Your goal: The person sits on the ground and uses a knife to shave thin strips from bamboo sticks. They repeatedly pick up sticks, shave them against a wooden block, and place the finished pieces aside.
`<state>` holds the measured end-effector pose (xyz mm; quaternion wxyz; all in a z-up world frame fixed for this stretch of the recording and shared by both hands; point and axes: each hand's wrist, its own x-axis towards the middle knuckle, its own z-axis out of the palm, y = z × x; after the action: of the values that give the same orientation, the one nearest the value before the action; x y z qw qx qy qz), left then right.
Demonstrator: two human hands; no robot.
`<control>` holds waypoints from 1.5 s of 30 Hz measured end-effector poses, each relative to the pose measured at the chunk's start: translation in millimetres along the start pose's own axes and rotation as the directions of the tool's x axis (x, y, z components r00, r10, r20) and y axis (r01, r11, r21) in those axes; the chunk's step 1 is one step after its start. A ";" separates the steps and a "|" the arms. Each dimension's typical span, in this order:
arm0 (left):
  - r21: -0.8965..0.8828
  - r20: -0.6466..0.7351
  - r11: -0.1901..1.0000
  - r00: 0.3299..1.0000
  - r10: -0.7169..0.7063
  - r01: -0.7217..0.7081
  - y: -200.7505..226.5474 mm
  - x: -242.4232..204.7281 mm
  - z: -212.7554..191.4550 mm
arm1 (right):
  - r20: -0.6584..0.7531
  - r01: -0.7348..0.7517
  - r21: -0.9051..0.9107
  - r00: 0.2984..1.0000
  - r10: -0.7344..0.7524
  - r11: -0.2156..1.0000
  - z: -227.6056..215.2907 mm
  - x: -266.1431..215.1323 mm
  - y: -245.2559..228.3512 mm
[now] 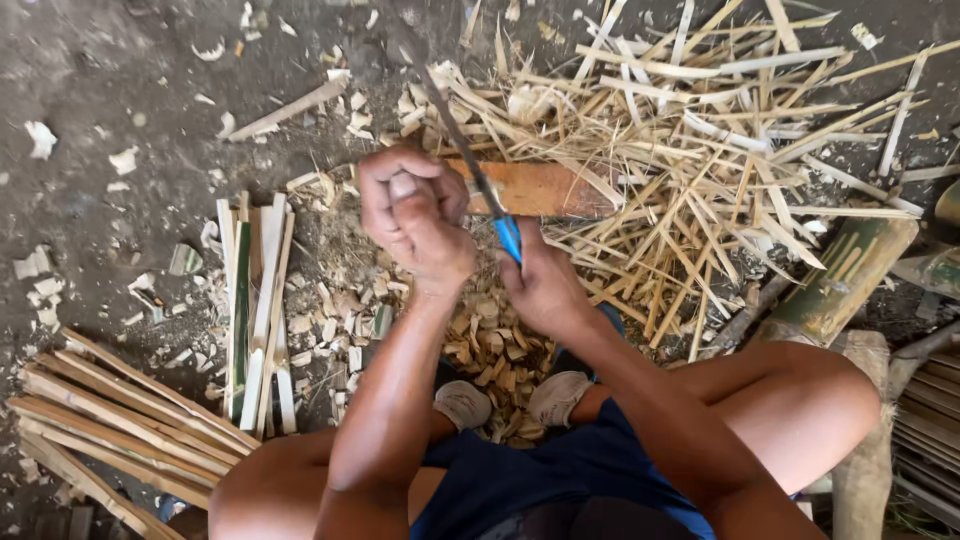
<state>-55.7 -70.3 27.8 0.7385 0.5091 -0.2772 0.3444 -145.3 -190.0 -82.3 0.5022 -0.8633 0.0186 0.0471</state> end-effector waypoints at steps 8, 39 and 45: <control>-0.017 0.020 1.000 1.000 -0.019 0.020 -5.6 35.8 -8.2 | 0.051 -0.158 -0.120 0.985 0.165 0.980 9.4 57.3 20.8; 0.026 -0.131 0.999 0.991 -0.026 0.030 -3.9 33.4 -52.0 | 0.002 -0.119 -0.205 0.993 0.122 0.972 39.2 49.9 83.2; 0.004 -0.076 1.000 0.997 -0.021 0.021 -4.2 23.8 -54.6 | 0.009 -0.118 -0.240 0.992 0.123 0.963 63.0 34.6 151.2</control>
<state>-34.7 -14.5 25.6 0.7509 0.5002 -0.2426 0.3565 -126.9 -209.6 -247.6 0.3908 -0.9142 0.0593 0.0896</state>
